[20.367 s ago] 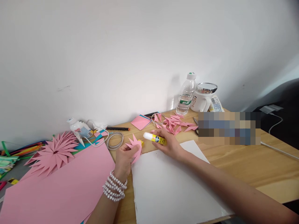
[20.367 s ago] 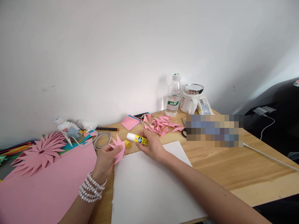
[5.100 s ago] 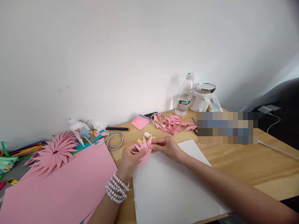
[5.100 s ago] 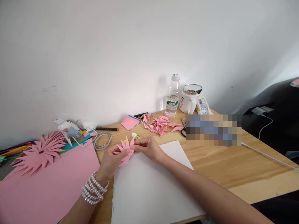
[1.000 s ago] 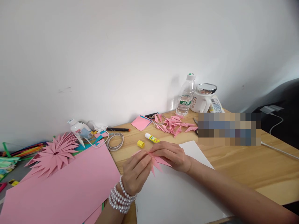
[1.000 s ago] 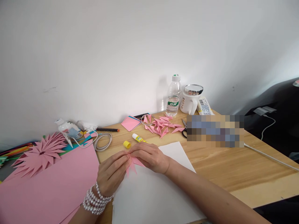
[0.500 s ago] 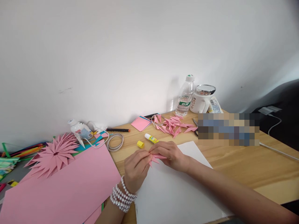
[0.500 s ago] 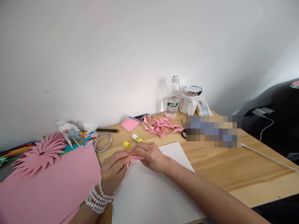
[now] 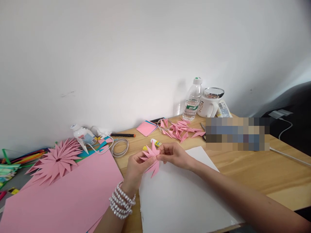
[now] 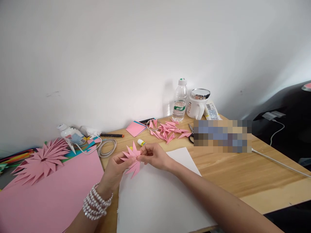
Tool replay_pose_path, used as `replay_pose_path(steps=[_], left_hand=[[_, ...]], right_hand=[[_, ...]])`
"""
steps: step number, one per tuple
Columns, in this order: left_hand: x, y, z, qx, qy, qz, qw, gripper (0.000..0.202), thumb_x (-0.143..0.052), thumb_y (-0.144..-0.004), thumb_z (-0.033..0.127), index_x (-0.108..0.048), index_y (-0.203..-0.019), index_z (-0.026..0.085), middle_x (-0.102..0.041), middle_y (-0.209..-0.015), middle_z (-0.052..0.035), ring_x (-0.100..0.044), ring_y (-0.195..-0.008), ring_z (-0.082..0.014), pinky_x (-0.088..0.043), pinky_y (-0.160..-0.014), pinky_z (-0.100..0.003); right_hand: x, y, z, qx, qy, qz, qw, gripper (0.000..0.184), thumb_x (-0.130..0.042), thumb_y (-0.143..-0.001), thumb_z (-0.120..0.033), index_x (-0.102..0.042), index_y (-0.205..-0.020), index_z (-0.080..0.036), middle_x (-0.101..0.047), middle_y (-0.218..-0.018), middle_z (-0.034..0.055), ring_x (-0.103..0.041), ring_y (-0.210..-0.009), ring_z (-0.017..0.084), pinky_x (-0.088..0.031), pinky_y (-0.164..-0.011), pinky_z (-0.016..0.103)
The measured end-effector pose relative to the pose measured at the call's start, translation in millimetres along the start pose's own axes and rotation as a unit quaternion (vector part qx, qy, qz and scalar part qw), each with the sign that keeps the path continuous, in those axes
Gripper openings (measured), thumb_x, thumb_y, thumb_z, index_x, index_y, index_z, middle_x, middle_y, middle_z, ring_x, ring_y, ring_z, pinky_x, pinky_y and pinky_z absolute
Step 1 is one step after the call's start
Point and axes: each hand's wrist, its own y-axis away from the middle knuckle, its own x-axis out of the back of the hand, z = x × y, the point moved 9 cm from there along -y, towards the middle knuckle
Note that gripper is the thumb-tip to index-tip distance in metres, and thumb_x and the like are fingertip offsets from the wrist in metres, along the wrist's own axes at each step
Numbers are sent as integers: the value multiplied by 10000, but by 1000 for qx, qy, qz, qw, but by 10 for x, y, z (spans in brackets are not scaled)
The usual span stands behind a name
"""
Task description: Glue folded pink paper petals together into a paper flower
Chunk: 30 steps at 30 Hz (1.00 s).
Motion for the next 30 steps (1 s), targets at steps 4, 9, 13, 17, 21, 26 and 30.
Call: replay_pose_path(steps=[4, 9, 13, 17, 21, 26, 30], left_hand=[[-28, 14, -69, 50, -5, -31, 998, 221, -727, -615, 334, -679, -670, 125, -638, -635, -24, -536, -573, -116, -412, -553, -225], [58, -13, -147, 54, -4, 17, 998, 287, -750, -580, 343, -598, -507, 111, -487, -456, 36, -383, -435, -52, -283, -438, -186], [55, -18, -171, 46, 36, 35, 998, 279, -756, -571, 325, -585, -499, 117, -503, -466, 33, -408, -437, -59, -302, -443, -192], [20, -6, -207, 64, 63, 34, 995, 266, -757, -572, 311, -582, -509, 121, -530, -464, 26, -435, -430, -66, -326, -448, -196], [-10, -5, -249, 84, 55, 10, 995, 250, -744, -595, 342, -643, -590, 113, -605, -550, -17, -505, -489, -97, -374, -487, -216], [-61, 2, -262, 108, 65, -7, 992, 247, -772, -555, 324, -677, -610, 102, -646, -598, -57, -555, -542, -129, -414, -520, -234], [17, -2, -231, 109, 86, 41, 990, 253, -798, -503, 303, -656, -560, 101, -594, -506, -9, -515, -480, -96, -400, -482, -213]], right_hand=[[-39, 7, 101, -58, 5, -36, 998, 303, -743, -610, -370, -563, -663, -132, -535, -577, -35, -473, -511, 62, -413, -483, 191], [-39, 9, 192, -96, -9, -23, 995, 332, -777, -551, -360, -604, -701, -120, -591, -597, -16, -503, -506, 69, -427, -489, 201], [-40, 11, 243, -123, -46, -16, 991, 368, -788, -528, -366, -614, -735, -115, -630, -644, 4, -572, -562, 98, -473, -576, 241], [-49, 9, 250, -118, -52, -26, 991, 431, -797, -519, -346, -556, -806, -132, -638, -626, -10, -586, -550, 108, -463, -568, 247], [21, 3, 265, -115, -51, 7, 992, 499, -807, -508, -318, -449, -823, -173, -601, -521, -63, -570, -480, 108, -435, -534, 239], [32, -21, 250, -93, -58, 14, 994, 505, -814, -493, -317, -423, -783, -182, -612, -537, -55, -576, -491, 111, -446, -541, 247], [62, -53, 172, -42, -27, 22, 999, 391, -758, -586, -376, -491, -769, -157, -617, -613, -17, -574, -535, 109, -476, -554, 263]])
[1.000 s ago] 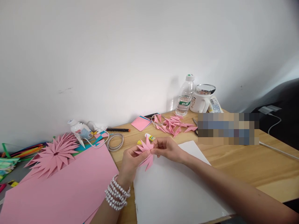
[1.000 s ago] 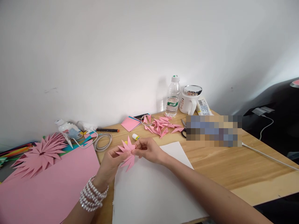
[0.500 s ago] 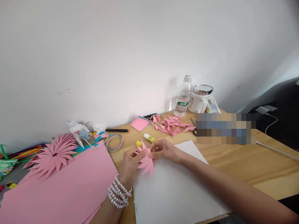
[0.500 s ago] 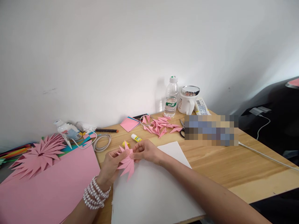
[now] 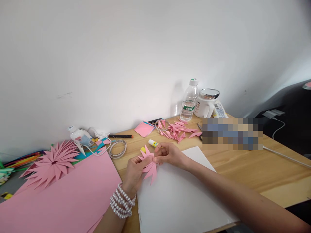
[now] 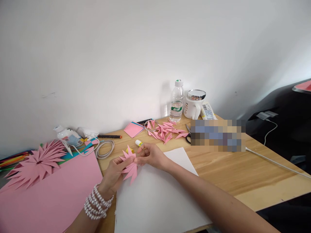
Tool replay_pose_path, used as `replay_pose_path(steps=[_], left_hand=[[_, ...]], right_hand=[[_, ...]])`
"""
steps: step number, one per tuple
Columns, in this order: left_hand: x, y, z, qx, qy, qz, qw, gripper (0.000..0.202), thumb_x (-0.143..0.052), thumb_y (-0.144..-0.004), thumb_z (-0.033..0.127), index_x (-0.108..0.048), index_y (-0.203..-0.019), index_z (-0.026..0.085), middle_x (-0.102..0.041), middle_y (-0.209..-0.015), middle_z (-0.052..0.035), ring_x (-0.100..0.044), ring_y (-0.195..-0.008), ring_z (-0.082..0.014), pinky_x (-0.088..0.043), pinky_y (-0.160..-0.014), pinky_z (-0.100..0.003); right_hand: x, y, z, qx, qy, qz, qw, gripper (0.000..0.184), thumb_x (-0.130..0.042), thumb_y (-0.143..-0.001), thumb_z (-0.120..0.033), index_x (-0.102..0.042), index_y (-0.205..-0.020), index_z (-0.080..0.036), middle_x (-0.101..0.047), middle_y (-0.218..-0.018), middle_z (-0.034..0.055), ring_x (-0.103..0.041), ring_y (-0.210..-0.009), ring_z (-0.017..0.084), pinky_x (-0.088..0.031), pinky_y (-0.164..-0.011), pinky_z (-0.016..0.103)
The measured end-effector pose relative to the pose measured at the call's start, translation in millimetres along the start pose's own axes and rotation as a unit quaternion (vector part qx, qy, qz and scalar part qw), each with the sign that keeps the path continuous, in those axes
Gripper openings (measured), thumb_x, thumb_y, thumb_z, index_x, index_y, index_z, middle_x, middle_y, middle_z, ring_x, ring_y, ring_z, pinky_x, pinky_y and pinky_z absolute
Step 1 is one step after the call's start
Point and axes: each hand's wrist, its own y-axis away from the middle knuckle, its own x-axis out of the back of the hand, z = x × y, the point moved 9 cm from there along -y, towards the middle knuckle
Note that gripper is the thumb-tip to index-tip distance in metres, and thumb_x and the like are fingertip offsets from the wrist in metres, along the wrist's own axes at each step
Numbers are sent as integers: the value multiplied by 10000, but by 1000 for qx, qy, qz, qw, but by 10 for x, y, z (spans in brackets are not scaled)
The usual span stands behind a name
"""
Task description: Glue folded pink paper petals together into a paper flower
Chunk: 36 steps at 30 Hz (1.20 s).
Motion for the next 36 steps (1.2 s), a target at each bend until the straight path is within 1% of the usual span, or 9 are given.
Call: replay_pose_path(steps=[3, 6, 9, 12, 16, 20, 23, 27, 36], left_hand=[[84, -3, 34, 5, 6, 29, 1000, 267, -801, -492, 304, -631, -532, 102, -597, -504, -4, -510, -455, -89, -419, -483, -222], [143, -11, 49, 17, 5, 38, 999, 266, -798, -498, 303, -642, -578, 103, -657, -604, -41, -568, -518, -119, -464, -539, -250], [196, -27, 46, 24, -3, 53, 998, 269, -794, -502, 311, -640, -583, 105, -660, -601, -38, -574, -511, -116, -459, -516, -233], [223, -49, 30, 28, 0, 60, 998, 264, -788, -504, 309, -630, -569, 108, -645, -565, -23, -576, -495, -112, -456, -503, -222], [207, -70, 16, 30, 6, 44, 999, 250, -772, -517, 294, -604, -560, 115, -641, -551, -28, -618, -533, -154, -481, -531, -255], [229, -68, 20, 29, 7, 58, 998, 256, -776, -497, 275, -578, -559, 125, -647, -549, -32, -630, -530, -176, -497, -534, -281], [253, -60, 52, 15, 12, 74, 997, 273, -794, -462, 263, -572, -548, 129, -649, -545, -26, -633, -530, -181, -510, -549, -298], [262, -54, 84, 5, -10, 67, 998, 249, -789, -484, 270, -607, -557, 116, -660, -545, -39, -642, -538, -187, -506, -551, -290], [232, -60, 88, 5, -38, 36, 999, 227, -778, -515, 285, -666, -584, 101, -671, -589, -65, -617, -535, -172, -513, -603, -317]], right_hand=[[225, 11, -167, 82, 112, 106, 985, 298, -629, -724, -436, -541, -699, -152, -587, -644, 5, -556, -579, 115, -484, -560, 268], [389, 95, -356, 171, 301, 214, 913, 224, -568, -785, -393, -606, -768, -172, -592, -794, 52, -566, -741, 166, -497, -629, 305], [360, 84, -307, 175, 451, 211, 850, 302, -637, -732, -342, -590, -997, -205, -571, -997, 94, -551, -926, 233, -491, -717, 378], [345, 27, -155, 136, 504, 179, 834, 406, -666, -692, -253, -546, -1075, -192, -590, -1010, 100, -563, -937, 246, -476, -748, 395], [473, 15, -179, 127, 397, 205, 886, 283, -560, -735, -186, -569, -1017, -168, -623, -964, 84, -579, -837, 203, -464, -716, 348], [501, -34, -147, 73, 83, 155, 982, 331, -560, -758, -369, -563, -1017, -165, -531, -668, -14, -452, -519, 89, -379, -504, 230], [437, -32, -141, 53, -59, 128, 989, 363, -654, -672, -437, -571, -895, -163, -418, -580, -60, -339, -464, 53, -275, -444, 199], [365, -18, -91, 29, -21, 109, 993, 343, -712, -608, -445, -573, -763, -171, -371, -531, -73, -275, -446, 48, -199, -426, 204], [307, 15, -176, 52, 68, 102, 991, 332, -728, -593, -420, -582, -749, -167, -437, -594, -55, -339, -515, 67, -265, -479, 210]])
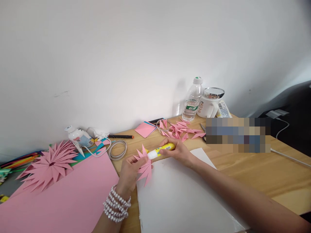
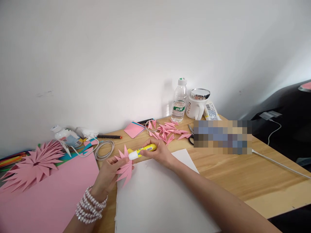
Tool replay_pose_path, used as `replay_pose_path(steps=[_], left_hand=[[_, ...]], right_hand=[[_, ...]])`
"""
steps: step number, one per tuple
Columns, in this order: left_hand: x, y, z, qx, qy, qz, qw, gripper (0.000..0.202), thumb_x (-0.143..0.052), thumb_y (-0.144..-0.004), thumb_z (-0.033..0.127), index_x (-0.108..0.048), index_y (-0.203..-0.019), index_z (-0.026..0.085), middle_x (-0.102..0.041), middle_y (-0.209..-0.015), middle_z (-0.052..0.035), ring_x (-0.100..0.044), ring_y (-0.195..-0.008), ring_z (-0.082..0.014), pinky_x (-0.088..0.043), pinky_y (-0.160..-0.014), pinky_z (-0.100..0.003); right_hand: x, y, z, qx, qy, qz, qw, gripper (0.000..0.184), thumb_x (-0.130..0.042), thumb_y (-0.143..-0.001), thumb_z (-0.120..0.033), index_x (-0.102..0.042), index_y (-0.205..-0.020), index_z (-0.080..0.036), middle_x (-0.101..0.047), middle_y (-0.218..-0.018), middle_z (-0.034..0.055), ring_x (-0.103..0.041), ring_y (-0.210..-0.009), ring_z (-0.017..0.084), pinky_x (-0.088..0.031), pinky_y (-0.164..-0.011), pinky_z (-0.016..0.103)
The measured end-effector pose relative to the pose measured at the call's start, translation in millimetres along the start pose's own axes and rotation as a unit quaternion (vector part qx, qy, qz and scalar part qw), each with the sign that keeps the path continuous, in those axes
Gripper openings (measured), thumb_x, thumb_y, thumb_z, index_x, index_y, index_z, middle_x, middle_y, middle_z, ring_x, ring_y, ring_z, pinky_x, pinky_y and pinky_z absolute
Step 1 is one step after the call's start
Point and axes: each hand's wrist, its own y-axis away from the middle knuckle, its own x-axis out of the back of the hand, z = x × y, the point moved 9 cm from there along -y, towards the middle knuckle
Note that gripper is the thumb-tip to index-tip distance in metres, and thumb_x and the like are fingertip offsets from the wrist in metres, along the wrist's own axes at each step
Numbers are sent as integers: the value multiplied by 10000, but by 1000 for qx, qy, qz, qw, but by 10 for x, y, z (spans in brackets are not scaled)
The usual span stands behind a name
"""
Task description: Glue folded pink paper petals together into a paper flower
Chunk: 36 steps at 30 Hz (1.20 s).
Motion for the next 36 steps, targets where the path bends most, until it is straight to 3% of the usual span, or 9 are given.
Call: replay_pose_path(steps=[4, 9, 14, 22, 31, 36], left_hand=[[-37, 6, 17, -6, -29, -21, 999, 211, -762, -539, 287, -675, -574, 98, -673, -595, -76, -617, -546, -177, -501, -574, -295], [-26, 6, 18, -11, -22, -13, 1000, 223, -758, -531, 296, -676, -592, 98, -681, -613, -88, -623, -539, -191, -494, -547, -301], [45, -15, 13, -3, -9, 25, 1000, 216, -775, -488, 272, -647, -541, 106, -657, -530, -66, -619, -510, -194, -485, -528, -298], [30, -31, 21, -21, -15, 12, 1000, 208, -775, -504, 273, -656, -547, 109, -672, -565, -72, -626, -518, -185, -473, -509, -270], [-19, -3, 1, -9, -33, -13, 999, 206, -757, -529, 286, -662, -578, 110, -663, -574, -62, -624, -524, -189, -486, -517, -287], [24, -23, 25, -22, -20, 4, 1000, 196, -764, -519, 268, -650, -543, 110, -658, -560, -58, -639, -550, -207, -493, -548, -300]], right_hand=[[4, -13, -4, 12, -2, 0, 1000, 322, -718, -608, -428, -582, -748, -172, -455, -600, -44, -347, -510, 71, -272, -470, 210], [152, -9, -83, 48, -2, 66, 997, 315, -737, -593, -400, -569, -742, -180, -489, -627, -31, -376, -514, 74, -290, -469, 211], [33, 26, -115, 51, -31, 14, 998, 314, -718, -623, -389, -564, -802, -183, -521, -610, -30, -417, -461, 73, -330, -441, 214], [-57, 67, -238, 147, 88, -6, 985, 154, -696, -641, -266, -587, -717, -188, -522, -662, -18, -432, -540, 93, -334, -480, 221], [112, 69, -277, 144, 82, 77, 983, 208, -710, -641, -324, -588, -739, -187, -487, -670, -15, -399, -535, 91, -321, -479, 225], [50, 94, -328, 177, 83, 54, 979, 175, -702, -655, -292, -593, -743, -189, -511, -674, -8, -429, -565, 101, -344, -503, 228]])
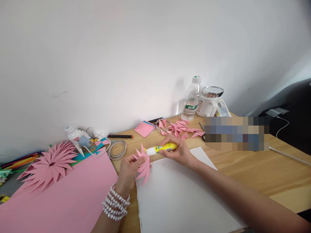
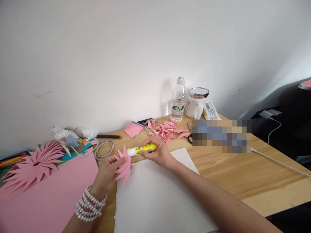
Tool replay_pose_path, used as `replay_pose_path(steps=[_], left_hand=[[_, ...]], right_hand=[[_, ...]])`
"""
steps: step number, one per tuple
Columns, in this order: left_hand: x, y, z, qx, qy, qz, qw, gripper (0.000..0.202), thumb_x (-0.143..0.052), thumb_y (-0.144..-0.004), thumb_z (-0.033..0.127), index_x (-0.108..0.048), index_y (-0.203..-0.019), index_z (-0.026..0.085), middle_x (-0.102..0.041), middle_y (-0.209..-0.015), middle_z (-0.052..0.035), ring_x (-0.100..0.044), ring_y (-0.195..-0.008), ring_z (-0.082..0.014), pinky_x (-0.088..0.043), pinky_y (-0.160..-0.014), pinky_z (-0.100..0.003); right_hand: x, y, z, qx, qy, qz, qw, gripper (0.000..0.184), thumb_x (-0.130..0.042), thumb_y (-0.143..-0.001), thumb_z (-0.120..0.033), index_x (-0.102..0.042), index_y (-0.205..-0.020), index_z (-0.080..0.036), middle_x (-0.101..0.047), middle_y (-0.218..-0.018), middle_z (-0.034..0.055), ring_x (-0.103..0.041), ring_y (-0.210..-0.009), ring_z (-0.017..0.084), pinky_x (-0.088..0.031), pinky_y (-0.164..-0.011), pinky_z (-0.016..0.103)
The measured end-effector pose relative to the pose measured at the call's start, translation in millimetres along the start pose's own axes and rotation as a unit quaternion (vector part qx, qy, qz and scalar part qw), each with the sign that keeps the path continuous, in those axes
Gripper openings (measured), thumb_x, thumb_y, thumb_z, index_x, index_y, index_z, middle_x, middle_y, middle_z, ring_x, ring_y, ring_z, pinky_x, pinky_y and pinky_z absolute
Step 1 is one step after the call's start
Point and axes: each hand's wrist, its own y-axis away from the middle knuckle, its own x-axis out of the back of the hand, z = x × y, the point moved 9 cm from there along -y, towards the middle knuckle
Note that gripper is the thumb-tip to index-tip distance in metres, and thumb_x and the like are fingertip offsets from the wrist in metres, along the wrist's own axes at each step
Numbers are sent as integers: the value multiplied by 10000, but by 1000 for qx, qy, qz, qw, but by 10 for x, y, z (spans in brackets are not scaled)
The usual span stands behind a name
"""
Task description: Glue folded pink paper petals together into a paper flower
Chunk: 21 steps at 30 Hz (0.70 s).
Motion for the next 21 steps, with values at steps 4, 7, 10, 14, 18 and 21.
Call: replay_pose_path(steps=[4, 7, 10, 14, 18, 21], left_hand=[[-6, -2, 25, -10, -13, 5, 1000, 199, -764, -519, 272, -653, -539, 108, -665, -577, -69, -626, -539, -191, -480, -537, -287], [17, 1, 59, -22, -16, 14, 1000, 200, -763, -520, 275, -649, -538, 111, -650, -555, -57, -601, -518, -169, -464, -524, -273], [39, 1, 102, -40, -16, 13, 999, 200, -752, -541, 289, -653, -557, 116, -642, -564, -50, -583, -523, -157, -465, -545, -280], [88, -11, 135, -63, -25, 29, 997, 222, -760, -528, 307, -644, -537, 118, -597, -519, -25, -536, -499, -132, -437, -515, -259], [88, -24, 149, -79, -11, 28, 996, 228, -757, -543, 305, -626, -520, 119, -559, -506, 5, -475, -488, -89, -384, -491, -220], [85, -21, 156, -76, 15, 29, 997, 248, -761, -536, 299, -596, -487, 121, -525, -485, 23, -437, -472, -70, -352, -472, -208]], right_hand=[[-88, 17, -30, 30, 17, -43, 998, 130, -693, -640, -226, -617, -741, -196, -487, -664, -12, -442, -562, 100, -360, -492, 221], [-88, 15, -43, 22, 20, -60, 998, 140, -712, -601, -204, -627, -710, -188, -472, -668, -12, -426, -549, 92, -345, -463, 209], [-31, -7, -16, -28, -33, -55, 998, 177, -731, -599, -240, -606, -707, -176, -493, -641, -15, -415, -529, 85, -330, -456, 207], [1, -5, 209, -176, -217, -16, 960, 328, -615, -710, -490, -544, -716, -170, -452, -505, -43, -332, -400, 59, -215, -362, 188], [-122, 49, 410, -284, -377, -3, 882, 347, -591, -731, -514, -516, -788, -180, -521, -638, -9, -381, -443, 57, -245, -340, 160], [-248, 77, 366, -298, -464, -57, 832, 314, -648, -717, -432, -538, -863, -177, -513, -769, 9, -476, -590, 69, -419, -476, 156]])
